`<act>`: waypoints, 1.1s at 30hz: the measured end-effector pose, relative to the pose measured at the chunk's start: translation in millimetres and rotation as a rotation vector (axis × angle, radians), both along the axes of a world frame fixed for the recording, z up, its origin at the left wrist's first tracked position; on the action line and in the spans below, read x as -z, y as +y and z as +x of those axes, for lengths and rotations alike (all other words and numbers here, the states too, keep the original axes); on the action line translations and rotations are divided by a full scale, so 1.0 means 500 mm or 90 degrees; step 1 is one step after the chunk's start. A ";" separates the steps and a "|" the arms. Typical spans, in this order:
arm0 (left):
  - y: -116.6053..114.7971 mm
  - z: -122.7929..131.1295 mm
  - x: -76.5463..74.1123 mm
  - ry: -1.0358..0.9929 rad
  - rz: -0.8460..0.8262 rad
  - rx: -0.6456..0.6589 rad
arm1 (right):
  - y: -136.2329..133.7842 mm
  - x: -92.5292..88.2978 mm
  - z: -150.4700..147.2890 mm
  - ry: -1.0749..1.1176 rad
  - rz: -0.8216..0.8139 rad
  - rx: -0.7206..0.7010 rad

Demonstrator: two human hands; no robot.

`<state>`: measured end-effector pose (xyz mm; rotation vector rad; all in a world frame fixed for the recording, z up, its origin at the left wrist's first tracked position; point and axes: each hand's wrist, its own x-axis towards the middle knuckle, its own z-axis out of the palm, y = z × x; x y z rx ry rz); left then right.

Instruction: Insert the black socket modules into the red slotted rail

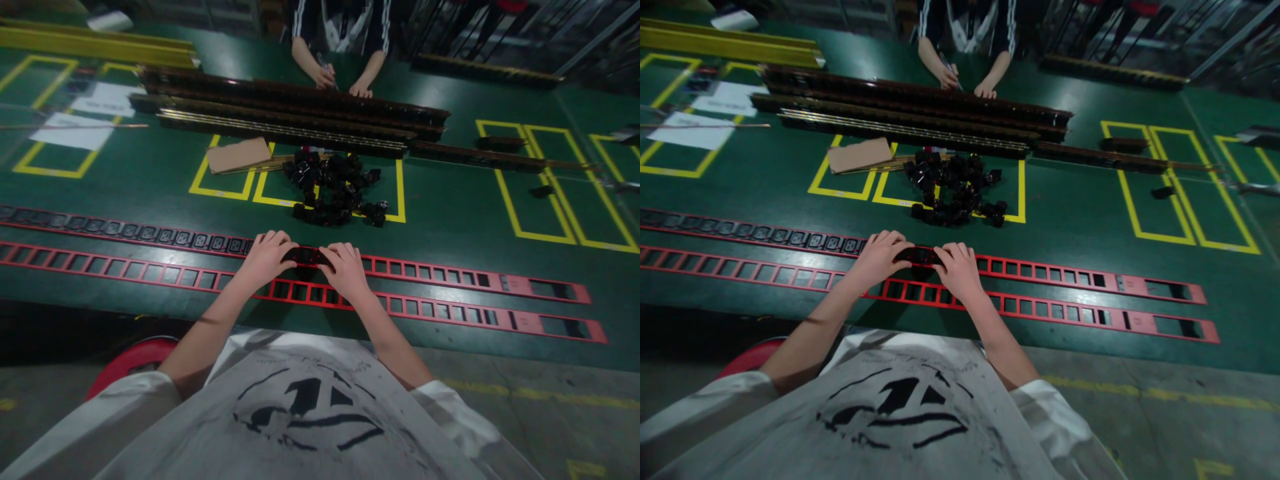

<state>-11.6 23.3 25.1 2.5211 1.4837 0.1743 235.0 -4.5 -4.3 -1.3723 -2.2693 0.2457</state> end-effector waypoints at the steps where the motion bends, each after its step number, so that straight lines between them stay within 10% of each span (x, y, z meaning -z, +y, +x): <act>1: 0.002 0.000 0.000 0.000 -0.002 0.002 | 0.001 0.000 -0.001 -0.001 -0.002 0.000; 33: -0.013 0.101 0.043 -0.121 0.039 0.048 | 0.008 -0.005 0.010 0.067 -0.125 0.030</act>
